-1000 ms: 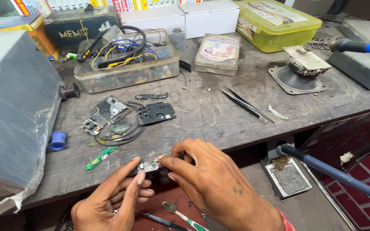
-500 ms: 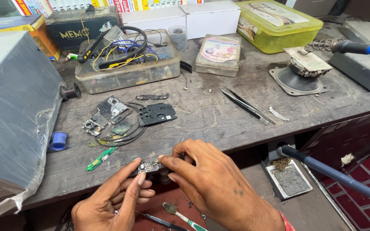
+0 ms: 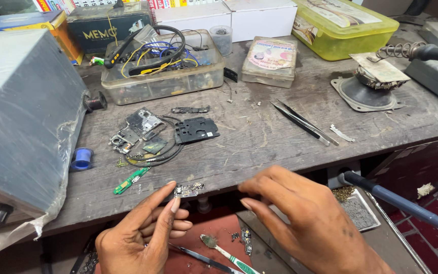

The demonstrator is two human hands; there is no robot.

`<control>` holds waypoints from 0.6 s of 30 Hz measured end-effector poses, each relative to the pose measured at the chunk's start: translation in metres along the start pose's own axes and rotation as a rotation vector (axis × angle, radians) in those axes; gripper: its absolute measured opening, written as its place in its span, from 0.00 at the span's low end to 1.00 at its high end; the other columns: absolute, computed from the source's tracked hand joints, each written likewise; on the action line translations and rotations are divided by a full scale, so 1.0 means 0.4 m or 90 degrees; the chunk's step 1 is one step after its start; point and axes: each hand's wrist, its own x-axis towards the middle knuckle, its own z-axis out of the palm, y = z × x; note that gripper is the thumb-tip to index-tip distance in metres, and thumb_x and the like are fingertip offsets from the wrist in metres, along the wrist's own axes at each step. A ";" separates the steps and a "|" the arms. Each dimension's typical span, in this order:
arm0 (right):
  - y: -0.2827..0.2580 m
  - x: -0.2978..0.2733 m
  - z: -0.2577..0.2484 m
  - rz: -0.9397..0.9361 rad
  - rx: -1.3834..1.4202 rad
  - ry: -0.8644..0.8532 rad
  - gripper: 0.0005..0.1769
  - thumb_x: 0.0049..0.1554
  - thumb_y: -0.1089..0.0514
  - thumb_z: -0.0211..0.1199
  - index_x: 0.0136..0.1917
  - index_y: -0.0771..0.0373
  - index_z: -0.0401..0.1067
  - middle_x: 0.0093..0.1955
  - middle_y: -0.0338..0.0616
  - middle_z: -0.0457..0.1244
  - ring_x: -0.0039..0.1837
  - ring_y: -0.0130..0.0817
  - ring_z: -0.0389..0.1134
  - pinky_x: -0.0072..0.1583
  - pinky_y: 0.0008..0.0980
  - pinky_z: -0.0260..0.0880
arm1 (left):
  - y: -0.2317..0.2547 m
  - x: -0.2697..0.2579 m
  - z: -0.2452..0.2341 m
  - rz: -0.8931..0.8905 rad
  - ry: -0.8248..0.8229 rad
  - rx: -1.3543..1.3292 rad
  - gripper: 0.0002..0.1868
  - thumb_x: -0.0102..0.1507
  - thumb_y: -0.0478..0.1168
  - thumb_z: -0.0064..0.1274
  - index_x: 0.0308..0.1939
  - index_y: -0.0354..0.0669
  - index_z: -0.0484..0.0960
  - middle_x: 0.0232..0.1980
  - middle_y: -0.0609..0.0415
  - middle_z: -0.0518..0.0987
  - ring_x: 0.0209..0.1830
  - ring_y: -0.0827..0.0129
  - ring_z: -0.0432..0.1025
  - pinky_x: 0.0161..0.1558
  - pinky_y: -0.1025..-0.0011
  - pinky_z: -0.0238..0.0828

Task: The person cleans a small circuit board with a toothbrush, then uses a metal file to smooth its edges. Finally, they apply a paste from a syringe onto the board's surface.

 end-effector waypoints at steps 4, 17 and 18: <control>0.033 -0.037 0.011 0.107 0.009 -0.124 0.10 0.58 0.52 0.68 0.51 0.56 0.76 0.45 0.40 0.70 0.47 0.41 0.73 0.47 0.36 0.72 | 0.001 -0.010 0.000 0.032 -0.014 -0.003 0.23 0.56 0.28 0.59 0.56 0.44 0.86 0.29 0.46 0.89 0.26 0.70 0.85 0.30 0.73 0.87; 0.054 -0.064 0.083 0.200 -0.052 -0.305 0.21 0.54 0.49 0.68 0.58 0.58 0.73 0.54 0.49 0.68 0.50 0.55 0.71 0.49 0.49 0.71 | -0.021 -0.055 0.012 0.320 0.016 0.090 0.21 0.56 0.32 0.65 0.55 0.43 0.87 0.33 0.55 0.88 0.31 0.80 0.84 0.36 0.81 0.81; 0.050 -0.062 0.081 0.219 -0.043 -0.310 0.22 0.52 0.50 0.68 0.58 0.58 0.73 0.55 0.50 0.67 0.50 0.55 0.71 0.48 0.50 0.71 | -0.018 -0.060 0.018 0.365 0.027 0.093 0.20 0.55 0.31 0.65 0.52 0.41 0.87 0.33 0.54 0.88 0.31 0.79 0.84 0.37 0.81 0.80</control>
